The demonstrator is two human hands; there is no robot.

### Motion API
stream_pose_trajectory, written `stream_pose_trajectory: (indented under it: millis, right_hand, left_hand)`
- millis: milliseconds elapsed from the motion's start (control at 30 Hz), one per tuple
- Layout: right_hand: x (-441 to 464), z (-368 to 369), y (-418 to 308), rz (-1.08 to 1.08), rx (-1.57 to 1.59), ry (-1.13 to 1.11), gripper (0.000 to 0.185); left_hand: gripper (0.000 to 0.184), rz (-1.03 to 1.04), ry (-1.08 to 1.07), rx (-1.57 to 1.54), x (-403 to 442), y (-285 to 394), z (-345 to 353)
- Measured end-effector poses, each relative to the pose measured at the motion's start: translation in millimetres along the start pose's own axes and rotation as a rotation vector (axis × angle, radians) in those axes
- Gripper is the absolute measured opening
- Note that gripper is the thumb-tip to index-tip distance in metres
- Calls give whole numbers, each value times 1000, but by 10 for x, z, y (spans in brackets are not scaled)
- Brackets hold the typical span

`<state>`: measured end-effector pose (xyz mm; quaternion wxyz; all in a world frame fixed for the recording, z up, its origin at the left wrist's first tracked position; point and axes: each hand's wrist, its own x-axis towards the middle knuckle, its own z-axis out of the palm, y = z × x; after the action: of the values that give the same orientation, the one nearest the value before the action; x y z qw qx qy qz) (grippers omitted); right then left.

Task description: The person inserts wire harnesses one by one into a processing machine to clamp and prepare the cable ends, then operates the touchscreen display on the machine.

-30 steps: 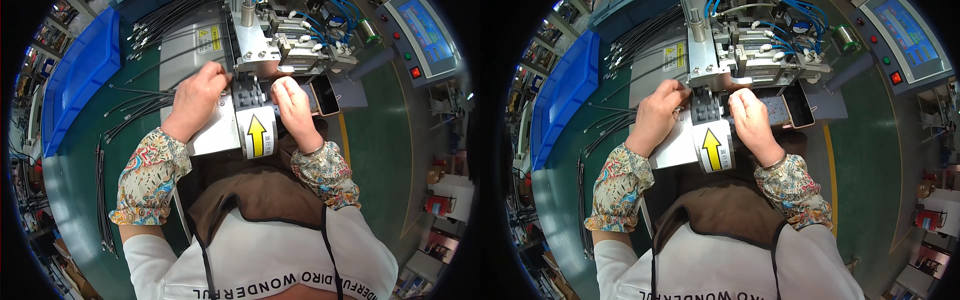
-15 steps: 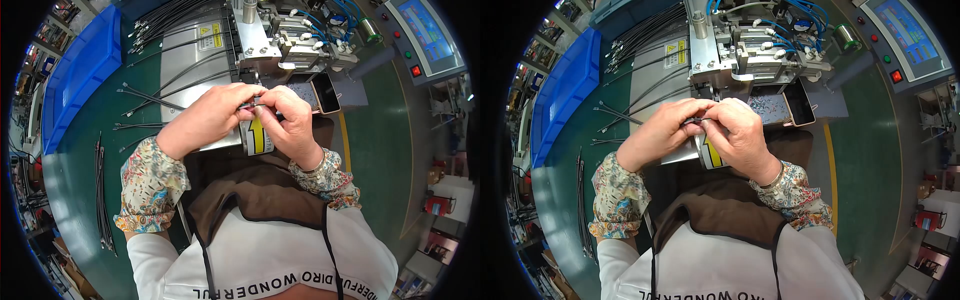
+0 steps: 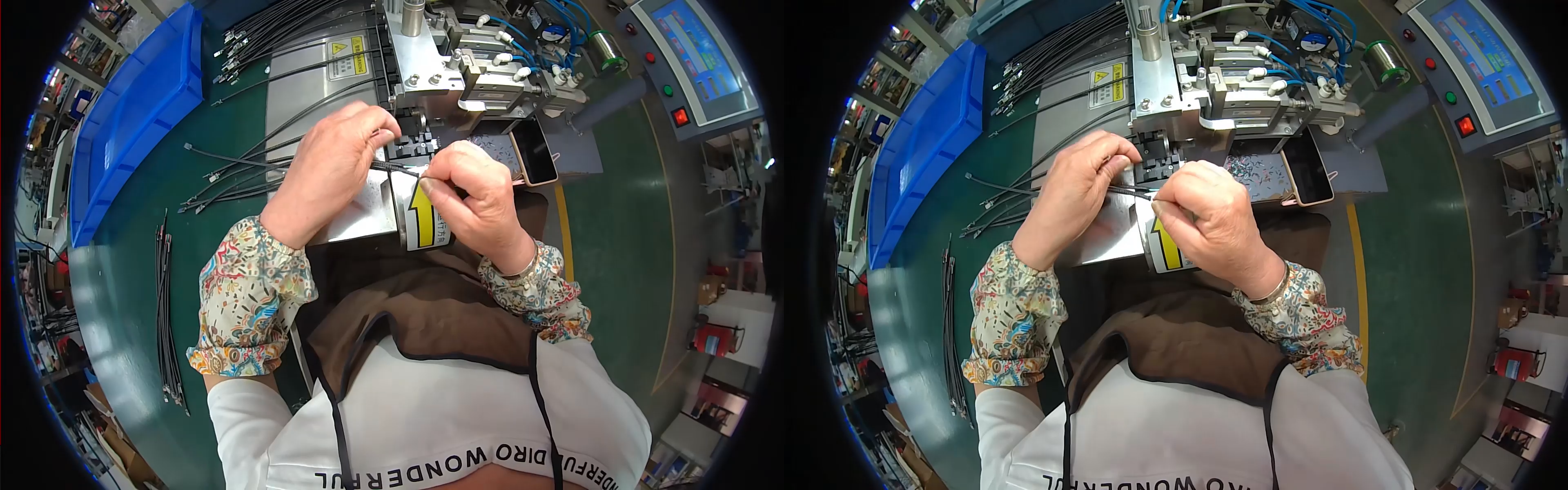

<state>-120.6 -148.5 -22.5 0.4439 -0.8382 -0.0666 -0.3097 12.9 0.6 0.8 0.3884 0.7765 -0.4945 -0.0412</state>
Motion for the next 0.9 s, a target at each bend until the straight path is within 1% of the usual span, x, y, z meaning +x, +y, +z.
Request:
stream_pose_trajectory:
  millis: [33,67,133,167,267,300,400,500,600,633,733,767,833,900]
  right_hand:
    - [-3,-6,-1,-42,-33,-16,8]
    - [-14,-8,-6,-34,-49,-27,8]
    - [-41,6,-18,-21,-77,-49,9]
    - [-47,1,-17,-53,-82,-62,8]
    - [-76,32,-49,-96,-121,-81,8]
    - [-84,41,-41,-86,-121,-74,8]
    - [-73,31,-8,-55,-95,-18,8]
    - [-65,-1,13,37,4,24,7]
    - [-60,-18,32,85,54,43,7]
    - [-62,-28,47,86,57,46,6]
    - [-81,-44,72,97,76,40,5]
    - [-79,-48,55,124,86,51,5]
    - [-67,-58,4,179,109,73,5]
    - [-83,-52,36,186,135,87,6]
  left_hand:
    - [7,23,49,80,-8,-41,24]
    - [8,45,99,160,-15,-64,32]
    - [10,57,18,142,-24,-70,-7]
    - [11,61,-23,135,-28,-69,-29]
    - [15,-7,-251,169,-35,-60,-44]
    - [15,-51,-331,134,-8,-40,-68]
    - [17,85,-104,279,-19,-140,-31]
    - [19,63,-11,236,26,-17,-166]
    - [22,189,-90,-97,-16,155,-107]
    - [20,258,-45,-57,-44,176,-34]
    - [15,217,-37,-8,-65,135,76]
    - [9,180,-26,-44,-64,178,68]
    - [9,133,-35,-108,-70,174,97]
    - [9,110,-39,-147,-74,163,132]
